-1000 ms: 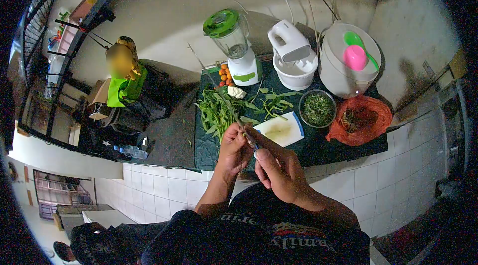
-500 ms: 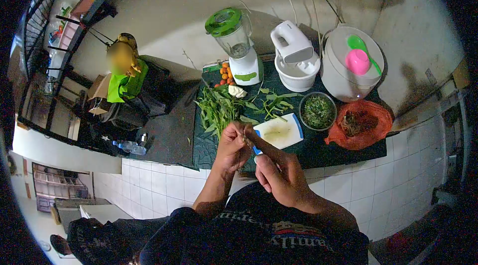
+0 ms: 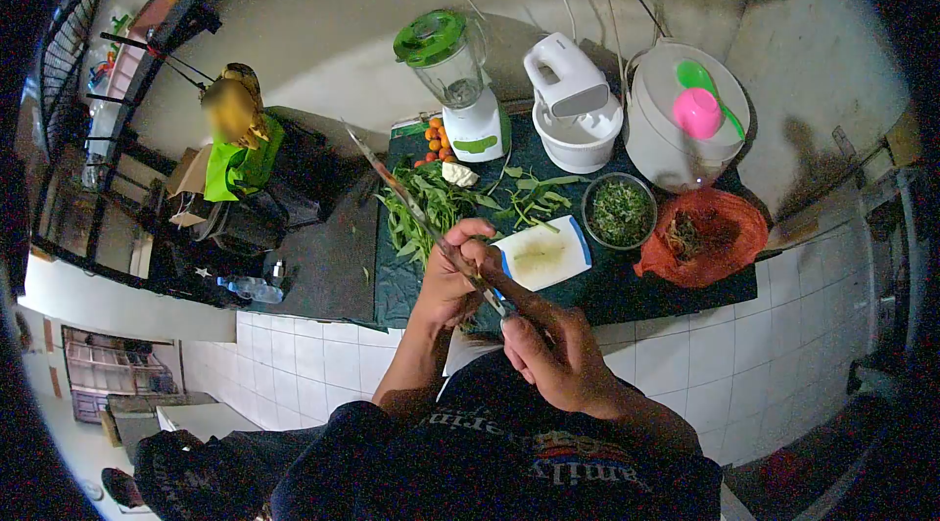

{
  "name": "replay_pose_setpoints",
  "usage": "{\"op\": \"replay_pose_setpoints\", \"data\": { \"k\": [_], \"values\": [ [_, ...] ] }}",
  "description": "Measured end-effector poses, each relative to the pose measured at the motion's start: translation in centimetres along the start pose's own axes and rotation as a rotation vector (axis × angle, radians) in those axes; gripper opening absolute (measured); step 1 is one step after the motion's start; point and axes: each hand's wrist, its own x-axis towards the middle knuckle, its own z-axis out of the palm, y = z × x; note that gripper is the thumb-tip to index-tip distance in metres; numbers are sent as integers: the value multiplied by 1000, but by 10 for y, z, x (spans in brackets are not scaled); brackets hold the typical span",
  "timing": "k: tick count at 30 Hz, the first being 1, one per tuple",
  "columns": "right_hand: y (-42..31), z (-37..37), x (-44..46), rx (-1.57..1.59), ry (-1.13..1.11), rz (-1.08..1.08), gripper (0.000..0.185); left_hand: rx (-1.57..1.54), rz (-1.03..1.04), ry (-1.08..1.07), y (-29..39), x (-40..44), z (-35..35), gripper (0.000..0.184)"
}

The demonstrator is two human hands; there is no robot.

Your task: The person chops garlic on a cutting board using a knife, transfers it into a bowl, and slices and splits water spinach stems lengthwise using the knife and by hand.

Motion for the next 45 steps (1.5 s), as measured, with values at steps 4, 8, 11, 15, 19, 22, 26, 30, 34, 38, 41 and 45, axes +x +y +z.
{"op": "replay_pose_setpoints", "data": {
  "k": [4, 8, 11, 15, 19, 22, 26, 30, 34, 38, 41, 45],
  "values": [
    [10, -2, -2, -51, -9, 12, 49, 59, -5, -17, 3, -4, -5, 63],
    [12, 3, -1, -37, 9, -28, 47, 49, -17, -4, 9, -7, -3, 65],
    [17, 5, -1, -75, 21, -78, 47, 107, 13, -39, 14, -9, -4, 65],
    [16, 7, 1, -9, -12, -44, 47, 188, 54, 57, 26, -12, 4, 67],
    [15, 12, 5, 21, -10, -58, 47, 214, 44, 127, 29, -16, -8, 65],
    [18, 15, 8, -7, -18, -71, 48, 233, 19, 111, 36, -17, -6, 57],
    [24, 14, 12, -53, -10, -108, 49, 276, 42, 127, 33, -17, -12, 54],
    [26, 13, 15, -98, -2, -107, 48, 288, 42, 133, 36, -16, -13, 54],
    [26, 9, 17, -137, -30, -107, 45, 288, 33, -39, 39, -16, -24, 49],
    [32, 2, 18, -209, -39, -122, 44, 307, 1, -10, 39, -15, -24, 53],
    [36, -1, 18, -186, -39, -127, 43, 313, 30, -51, 41, -12, -17, 59],
    [26, 1, 17, -123, -36, -105, 47, 196, 67, 57, 36, -12, -11, 62]
  ]
}}
